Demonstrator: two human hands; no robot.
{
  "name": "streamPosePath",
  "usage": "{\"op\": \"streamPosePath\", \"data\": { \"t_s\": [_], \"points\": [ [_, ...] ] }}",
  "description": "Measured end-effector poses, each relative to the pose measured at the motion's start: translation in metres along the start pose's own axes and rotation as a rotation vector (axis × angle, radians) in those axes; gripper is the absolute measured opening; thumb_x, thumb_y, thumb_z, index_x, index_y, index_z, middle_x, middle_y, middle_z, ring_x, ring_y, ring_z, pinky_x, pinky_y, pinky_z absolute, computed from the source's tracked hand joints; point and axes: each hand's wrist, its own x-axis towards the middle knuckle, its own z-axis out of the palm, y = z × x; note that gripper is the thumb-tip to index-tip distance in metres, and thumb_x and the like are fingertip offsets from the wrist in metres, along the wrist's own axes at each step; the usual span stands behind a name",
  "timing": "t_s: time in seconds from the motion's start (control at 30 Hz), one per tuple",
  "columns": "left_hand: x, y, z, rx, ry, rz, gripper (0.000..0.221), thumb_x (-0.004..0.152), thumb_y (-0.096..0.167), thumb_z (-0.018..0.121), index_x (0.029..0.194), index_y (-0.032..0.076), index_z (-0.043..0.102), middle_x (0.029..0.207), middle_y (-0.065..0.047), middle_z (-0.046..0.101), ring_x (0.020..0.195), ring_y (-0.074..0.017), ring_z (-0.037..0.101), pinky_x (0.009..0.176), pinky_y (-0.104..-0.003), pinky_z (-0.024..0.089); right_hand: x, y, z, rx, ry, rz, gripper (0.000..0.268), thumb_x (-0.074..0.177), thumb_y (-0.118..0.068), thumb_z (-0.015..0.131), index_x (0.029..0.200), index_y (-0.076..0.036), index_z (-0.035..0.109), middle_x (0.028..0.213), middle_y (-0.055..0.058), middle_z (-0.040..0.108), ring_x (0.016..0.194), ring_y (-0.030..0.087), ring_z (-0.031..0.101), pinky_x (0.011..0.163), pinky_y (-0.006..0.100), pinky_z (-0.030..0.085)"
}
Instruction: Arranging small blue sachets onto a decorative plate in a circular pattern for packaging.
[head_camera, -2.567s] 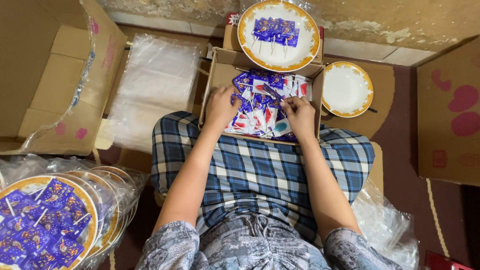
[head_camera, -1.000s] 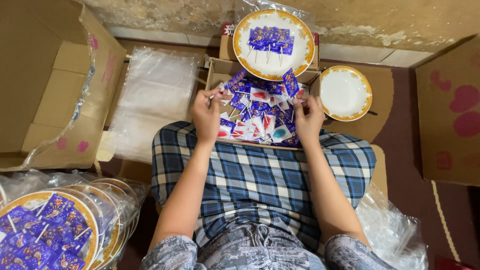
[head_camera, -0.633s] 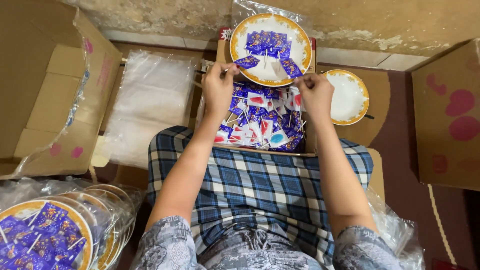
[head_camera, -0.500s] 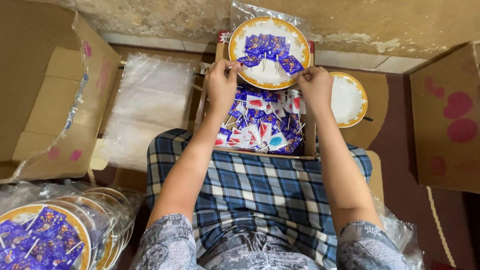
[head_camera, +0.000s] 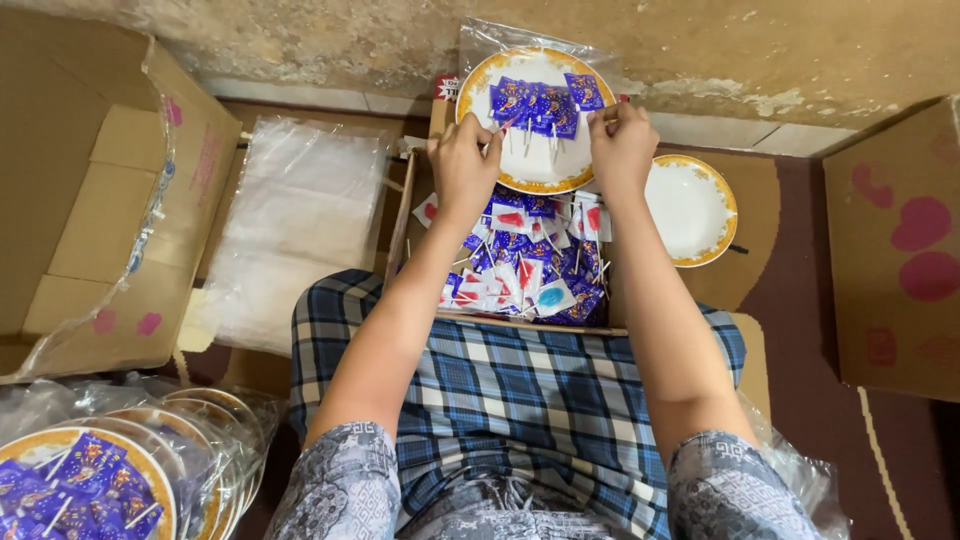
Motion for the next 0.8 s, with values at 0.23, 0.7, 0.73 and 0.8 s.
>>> {"op": "streamPosePath", "data": {
  "t_s": [0.23,0.7,0.73,0.8],
  "points": [
    [0.015,0.004,0.015,0.124,0.028,0.164,0.023,0.088,0.022,0.074,0.078,0.019,0.054,0.066,0.004,0.063,0.073,-0.0167,0.060,0.074,-0.034,0.037,-0.010,-0.013,0.009,-0.056,-0.013,-0.025,0.009,0.086,-0.018,0.077,0.084,-0.011,0.074,0.071,0.011,0.061,0.074,0.043,0.070,0.072,0.052,0.054],
    [0.020,-0.042,0.089,0.427,-0.179,0.267,0.024,0.070,0.020,0.084,0.087,0.014,0.068,0.082,-0.003,0.062,0.090,-0.0255,0.056,0.077,-0.044,0.038,-0.016,-0.026,0.020,-0.283,-0.191,-0.072,0.017,0.087,-0.028,0.078,0.092,-0.023,0.063,0.080,-0.004,0.063,0.084,0.027,0.070,0.091,0.043,0.034],
    [0.020,-0.036,0.082,0.427,-0.181,0.265,0.024,0.070,0.020,0.084,0.087,0.014,0.068,0.082,-0.003,0.062,0.090,-0.0255,0.056,0.077,-0.044,0.038,-0.018,-0.025,0.019,-0.283,-0.194,-0.071,0.017,0.087,-0.028,0.078,0.092,-0.023,0.063,0.080,-0.004,0.063,0.084,0.027,0.070,0.091,0.043,0.034],
    [0.020,-0.023,0.068,0.336,-0.226,0.197,0.012,0.081,0.022,0.076,0.086,0.013,0.069,0.089,-0.003,0.059,0.095,-0.0268,0.052,0.077,-0.045,0.037,-0.021,-0.022,0.017,-0.275,-0.129,-0.134,0.017,0.088,-0.032,0.078,0.095,-0.025,0.065,0.079,-0.006,0.060,0.077,0.024,0.069,0.087,0.043,0.036]
  ]
}}
